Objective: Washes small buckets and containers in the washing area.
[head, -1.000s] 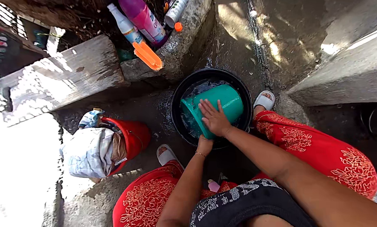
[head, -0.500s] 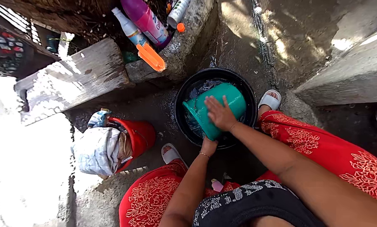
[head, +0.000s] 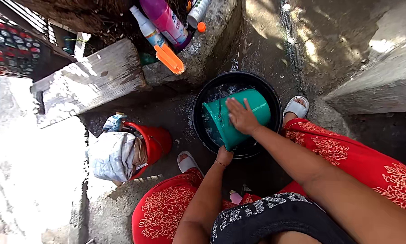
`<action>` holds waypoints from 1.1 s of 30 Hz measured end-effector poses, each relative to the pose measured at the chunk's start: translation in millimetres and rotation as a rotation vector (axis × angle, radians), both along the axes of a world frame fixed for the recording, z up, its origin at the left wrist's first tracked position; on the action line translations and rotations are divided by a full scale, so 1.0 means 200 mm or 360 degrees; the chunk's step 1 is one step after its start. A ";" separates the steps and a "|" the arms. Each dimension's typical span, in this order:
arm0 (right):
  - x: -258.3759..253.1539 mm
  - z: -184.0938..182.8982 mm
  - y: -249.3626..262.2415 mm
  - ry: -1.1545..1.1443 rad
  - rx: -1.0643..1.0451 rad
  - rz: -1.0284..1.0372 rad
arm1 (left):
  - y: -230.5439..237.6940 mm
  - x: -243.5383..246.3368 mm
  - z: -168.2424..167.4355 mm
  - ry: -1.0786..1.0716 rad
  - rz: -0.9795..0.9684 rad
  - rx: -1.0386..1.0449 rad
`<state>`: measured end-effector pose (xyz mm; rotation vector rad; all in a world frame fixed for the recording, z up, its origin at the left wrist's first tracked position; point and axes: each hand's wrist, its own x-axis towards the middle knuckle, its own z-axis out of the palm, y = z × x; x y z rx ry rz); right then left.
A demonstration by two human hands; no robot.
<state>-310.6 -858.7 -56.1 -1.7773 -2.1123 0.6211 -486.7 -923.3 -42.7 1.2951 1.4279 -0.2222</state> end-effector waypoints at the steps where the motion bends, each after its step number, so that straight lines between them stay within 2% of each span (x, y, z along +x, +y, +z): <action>1: 0.09 -0.05 0.03 -0.0033 -0.0039 -0.0103 | 0.00 -0.01 -0.01 0.0026 -0.0006 -0.0023; 3: 0.26 -0.10 0.05 -0.0080 -0.0150 -0.0325 | 0.03 -0.04 0.00 0.0041 -0.0031 -0.0125; 5: 0.31 -0.11 0.03 -0.0094 -0.0156 -0.0458 | 0.09 -0.09 0.06 -0.0099 0.0021 -0.0208; 7: 0.29 -0.12 -0.03 -0.0118 -0.0122 -0.0511 | 0.14 -0.12 0.15 -0.0449 0.0314 -0.0078; 9: 0.29 -0.15 -0.08 -0.0153 -0.0050 -0.0519 | 0.24 -0.08 0.23 -0.0528 0.0508 0.0234; 10: 0.28 -0.16 -0.10 -0.0149 -0.0026 -0.0514 | 0.30 -0.04 0.28 -0.0445 0.0554 0.0394; 12: 0.24 -0.16 -0.13 -0.0148 -0.0003 -0.0518 | 0.40 0.07 0.38 -0.0069 0.0522 0.0615; 14: 0.22 -0.13 -0.16 -0.0137 -0.0013 -0.0533 | 0.47 0.19 0.41 0.0335 0.0386 0.0613; 17: 0.20 -0.10 -0.18 -0.0118 0.0040 -0.0508 | 0.50 0.26 0.35 0.0584 0.0347 0.0675; 22: 0.03 -0.10 -0.20 -0.0094 0.0265 -0.0226 | 0.46 0.18 0.27 0.0410 0.0466 0.0765; 26: -0.06 -0.10 -0.08 -0.0019 0.0431 0.0063 | 0.43 0.12 0.20 0.0255 0.0500 0.0798; 28: -0.05 -0.08 0.02 -0.0026 0.0345 0.0148 | 0.41 0.09 0.15 0.0186 0.0549 0.0859; 30: -0.02 -0.07 0.15 -0.0020 0.0068 0.0116 | 0.38 0.07 0.10 0.0130 0.0589 0.0886; 33: 0.02 -0.03 0.33 0.0065 -0.0366 -0.0203 | 0.35 0.06 0.04 0.0040 0.0622 0.0892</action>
